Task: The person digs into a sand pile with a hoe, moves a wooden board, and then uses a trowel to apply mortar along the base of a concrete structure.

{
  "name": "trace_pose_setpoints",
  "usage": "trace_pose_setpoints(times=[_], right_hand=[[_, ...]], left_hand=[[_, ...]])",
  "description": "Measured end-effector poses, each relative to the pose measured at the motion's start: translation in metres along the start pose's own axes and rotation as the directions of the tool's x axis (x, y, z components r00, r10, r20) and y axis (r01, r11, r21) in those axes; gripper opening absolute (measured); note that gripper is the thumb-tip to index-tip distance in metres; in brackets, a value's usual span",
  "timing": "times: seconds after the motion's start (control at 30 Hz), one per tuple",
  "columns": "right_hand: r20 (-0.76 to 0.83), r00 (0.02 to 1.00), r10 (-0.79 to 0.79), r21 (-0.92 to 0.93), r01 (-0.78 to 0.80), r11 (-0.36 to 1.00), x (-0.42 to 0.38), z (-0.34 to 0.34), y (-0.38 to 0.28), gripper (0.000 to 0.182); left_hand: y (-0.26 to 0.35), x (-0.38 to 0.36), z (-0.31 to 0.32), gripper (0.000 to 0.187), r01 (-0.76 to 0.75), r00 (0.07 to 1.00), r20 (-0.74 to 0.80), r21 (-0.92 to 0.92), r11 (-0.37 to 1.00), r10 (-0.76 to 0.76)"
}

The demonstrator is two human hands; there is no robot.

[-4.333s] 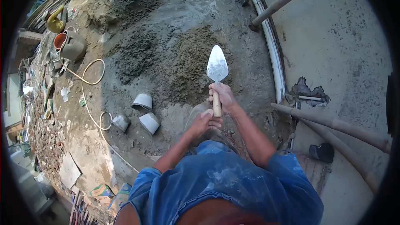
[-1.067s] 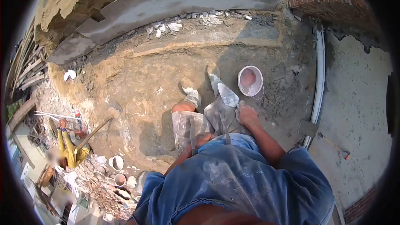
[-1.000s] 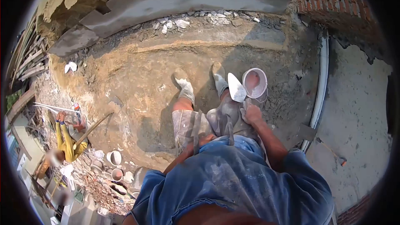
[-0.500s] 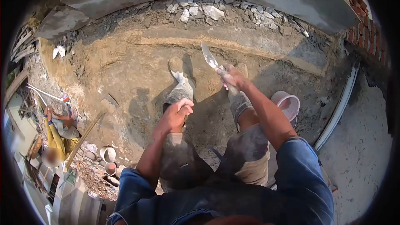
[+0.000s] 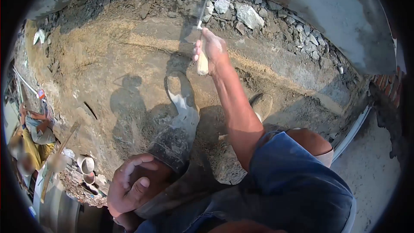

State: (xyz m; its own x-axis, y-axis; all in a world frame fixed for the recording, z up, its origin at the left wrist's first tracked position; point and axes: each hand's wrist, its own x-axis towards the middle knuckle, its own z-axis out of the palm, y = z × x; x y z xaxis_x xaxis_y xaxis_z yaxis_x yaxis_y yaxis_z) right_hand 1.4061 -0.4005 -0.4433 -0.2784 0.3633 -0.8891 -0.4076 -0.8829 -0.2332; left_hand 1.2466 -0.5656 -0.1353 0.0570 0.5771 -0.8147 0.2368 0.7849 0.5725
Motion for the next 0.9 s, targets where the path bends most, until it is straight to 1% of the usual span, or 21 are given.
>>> trace_pose_setpoints(times=[0.03,0.07,0.13,0.2,0.23,0.3,0.33,0.37,0.43,0.47,0.5,0.57,0.63,0.67,0.7,0.73,0.77,0.8,0.83,0.87,0.9], right_hand=[[-0.089,0.99,-0.111,0.003,0.112,0.994,-0.015,-0.008,-0.01,0.024],[-0.257,0.951,-0.172,0.029,0.185,0.982,-0.024,-0.018,-0.008,0.026],[-0.351,0.89,-0.291,-0.173,0.243,0.954,-0.043,-0.007,0.005,0.024],[-0.085,0.962,-0.258,-0.47,0.189,0.862,-0.035,0.038,0.031,0.019],[-0.063,0.963,-0.261,-0.47,0.202,0.86,-0.021,0.051,0.041,0.019],[0.043,0.986,-0.162,-0.31,0.167,0.936,0.035,0.071,0.05,0.02],[0.088,0.991,-0.102,-0.227,0.119,0.966,0.05,0.076,0.053,0.021],[-0.024,0.998,-0.065,-0.283,0.056,0.957,0.052,0.058,0.031,0.023],[-0.059,0.985,-0.161,-0.317,0.134,0.939,0.02,0.032,0.019,0.022],[-0.121,0.968,-0.218,-0.347,0.165,0.923,0.001,0.011,0.024,0.022],[-0.152,0.967,-0.204,-0.325,0.146,0.934,-0.01,-0.005,0.031,0.022],[-0.221,0.963,-0.157,-0.159,0.124,0.98,-0.012,-0.017,0.028,0.025],[-0.171,0.962,-0.215,-0.336,0.148,0.93,-0.026,-0.006,0.023,0.024],[-0.018,0.954,-0.299,-0.465,0.257,0.847,-0.021,-0.001,0.018,0.029],[0.195,0.835,-0.515,-0.69,0.49,0.533,0.037,-0.006,0.03,0.048],[0.436,0.66,-0.612,-0.835,0.55,0.0,0.048,-0.004,0.007,0.06],[0.427,0.889,-0.165,-0.838,0.458,0.298,0.012,0.006,-0.051,0.057],[0.486,0.872,0.048,-0.863,0.471,0.182,0.016,-0.004,-0.086,0.052],[0.587,0.807,0.059,-0.796,0.589,-0.142,0.025,-0.022,-0.118,0.053],[0.651,0.751,0.111,-0.64,0.621,-0.453,0.028,-0.047,-0.144,0.054],[0.561,0.826,0.061,-0.666,0.494,-0.559,0.003,-0.075,-0.176,0.056]], left_hand=[[-0.003,-0.005,-0.002,0.045,-0.012,0.996,-0.088,-0.026,1.0,0.01],[-0.006,-0.012,-0.003,0.047,-0.026,0.986,-0.168,-0.049,0.998,0.018],[-0.01,-0.023,0.004,0.048,-0.069,0.969,-0.24,-0.01,0.998,0.064],[-0.008,-0.034,0.012,0.046,-0.077,0.944,-0.312,0.097,0.992,0.104],[-0.005,-0.04,0.019,0.046,-0.083,0.937,-0.331,0.103,0.991,0.113],[0.002,-0.042,0.03,0.045,-0.154,0.921,-0.323,0.209,0.966,0.216],[0.004,-0.044,0.034,0.045,-0.146,0.919,-0.331,0.221,0.964,0.215],[0.006,-0.045,0.036,0.044,-0.145,0.939,-0.28,0.205,0.968,0.2],[0.01,-0.025,0.031,0.042,-0.186,0.951,-0.212,0.188,0.964,0.225],[0.009,-0.017,0.02,0.041,-0.193,0.975,-0.069,0.19,0.962,0.21],[0.013,-0.011,0.011,0.04,-0.187,0.981,0.081,0.202,0.961,0.174],[0.023,0.02,0.005,0.036,-0.237,0.972,0.054,0.242,0.941,0.23],[0.037,0.06,0.002,0.035,-0.196,0.978,0.003,0.376,0.906,0.21],[0.041,0.075,0.005,0.035,-0.214,0.976,0.042,0.381,0.899,0.214],[0.046,0.091,0.008,0.035,-0.221,0.972,0.009,0.394,0.892,0.237],[0.051,0.104,0.01,0.036,-0.222,0.967,-0.028,0.407,0.886,0.255],[0.052,0.112,0.014,0.038,-0.253,0.962,0.006,0.398,0.882,0.273],[0.058,0.116,0.016,0.038,-0.274,0.958,0.043,0.421,0.865,0.282],[0.067,0.118,0.019,0.038,-0.231,0.972,0.085,0.497,0.836,0.218],[0.073,0.122,0.022,0.039,-0.195,0.981,0.123,0.568,0.8,0.151],[0.076,0.128,0.024,0.039,-0.228,0.973,0.167,0.58,0.782,0.16]])
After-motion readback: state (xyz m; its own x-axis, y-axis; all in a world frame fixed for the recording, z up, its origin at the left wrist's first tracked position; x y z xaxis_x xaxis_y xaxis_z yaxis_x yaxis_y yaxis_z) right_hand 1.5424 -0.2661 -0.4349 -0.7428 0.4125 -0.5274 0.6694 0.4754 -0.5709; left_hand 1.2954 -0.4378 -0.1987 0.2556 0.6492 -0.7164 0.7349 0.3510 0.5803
